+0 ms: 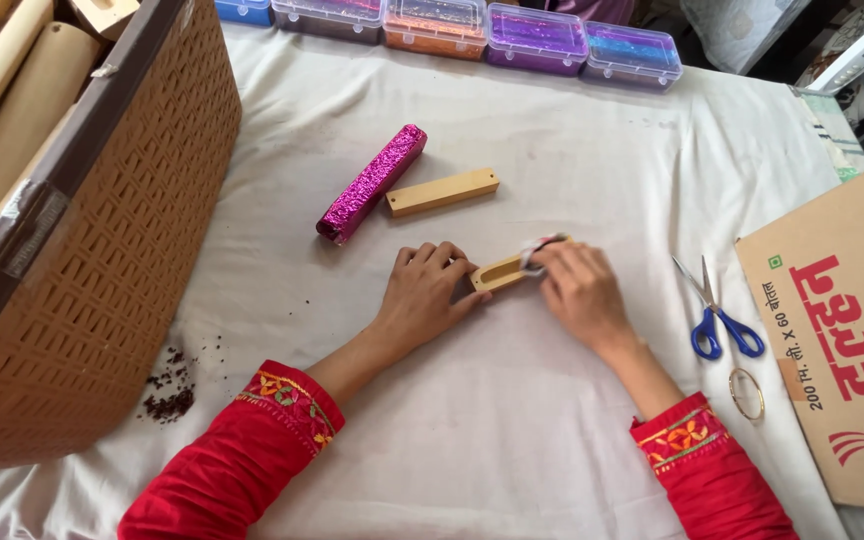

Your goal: The recorder is wiping small wooden blocks with a cloth.

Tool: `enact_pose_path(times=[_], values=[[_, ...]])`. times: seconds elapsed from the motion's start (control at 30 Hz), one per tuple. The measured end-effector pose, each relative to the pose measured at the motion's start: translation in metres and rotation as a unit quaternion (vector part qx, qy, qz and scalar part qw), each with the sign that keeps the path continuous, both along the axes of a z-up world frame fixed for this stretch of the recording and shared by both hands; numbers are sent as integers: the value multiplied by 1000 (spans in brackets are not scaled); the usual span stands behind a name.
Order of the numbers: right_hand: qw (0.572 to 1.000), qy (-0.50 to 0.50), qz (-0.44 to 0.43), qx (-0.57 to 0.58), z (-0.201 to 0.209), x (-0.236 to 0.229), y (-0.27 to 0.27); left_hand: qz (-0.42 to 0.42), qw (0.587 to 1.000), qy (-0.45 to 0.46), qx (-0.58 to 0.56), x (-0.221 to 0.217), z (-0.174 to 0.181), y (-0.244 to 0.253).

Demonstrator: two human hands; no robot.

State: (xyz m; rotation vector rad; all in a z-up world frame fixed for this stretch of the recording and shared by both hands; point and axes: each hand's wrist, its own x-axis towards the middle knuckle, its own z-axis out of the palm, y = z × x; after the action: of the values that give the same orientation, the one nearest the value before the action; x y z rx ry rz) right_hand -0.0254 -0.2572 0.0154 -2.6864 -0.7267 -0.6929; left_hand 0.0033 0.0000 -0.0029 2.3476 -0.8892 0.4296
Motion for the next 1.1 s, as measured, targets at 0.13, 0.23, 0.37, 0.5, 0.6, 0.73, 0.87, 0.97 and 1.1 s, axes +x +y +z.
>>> enact_pose_path(times=[0.13, 0.23, 0.37, 0.5, 0.6, 0.73, 0.87, 0.97, 1.1], values=[[998, 2, -56, -37, -4, -7, 12, -21, 999, -8, -25, 3, -9, 2], [999, -23, 3, -38, -2, -17, 36, -45, 998, -24, -41, 4, -13, 3], [997, -19, 80, -1, 4, -14, 27, -60, 997, -30, -21, 2, -12, 1], [999, -33, 11, 18, -3, 0, -13, -60, 997, -33, -21, 2, -10, -1], [996, -86, -30, 21, -20, 1, -22, -51, 997, -46, -24, 0, -9, -2], [990, -139, 19, -1, -1, -20, 22, -42, 997, -53, -25, 4, -15, -2], [991, -103, 73, -44, 0, -12, 21, -16, 999, -41, -7, 5, -21, -2], [997, -62, 14, -33, -2, 2, -9, -11, 999, -47, -18, 3, -10, -1], [998, -35, -54, -29, -10, -3, -10, -21, 998, -55, -17, -3, -4, -2]])
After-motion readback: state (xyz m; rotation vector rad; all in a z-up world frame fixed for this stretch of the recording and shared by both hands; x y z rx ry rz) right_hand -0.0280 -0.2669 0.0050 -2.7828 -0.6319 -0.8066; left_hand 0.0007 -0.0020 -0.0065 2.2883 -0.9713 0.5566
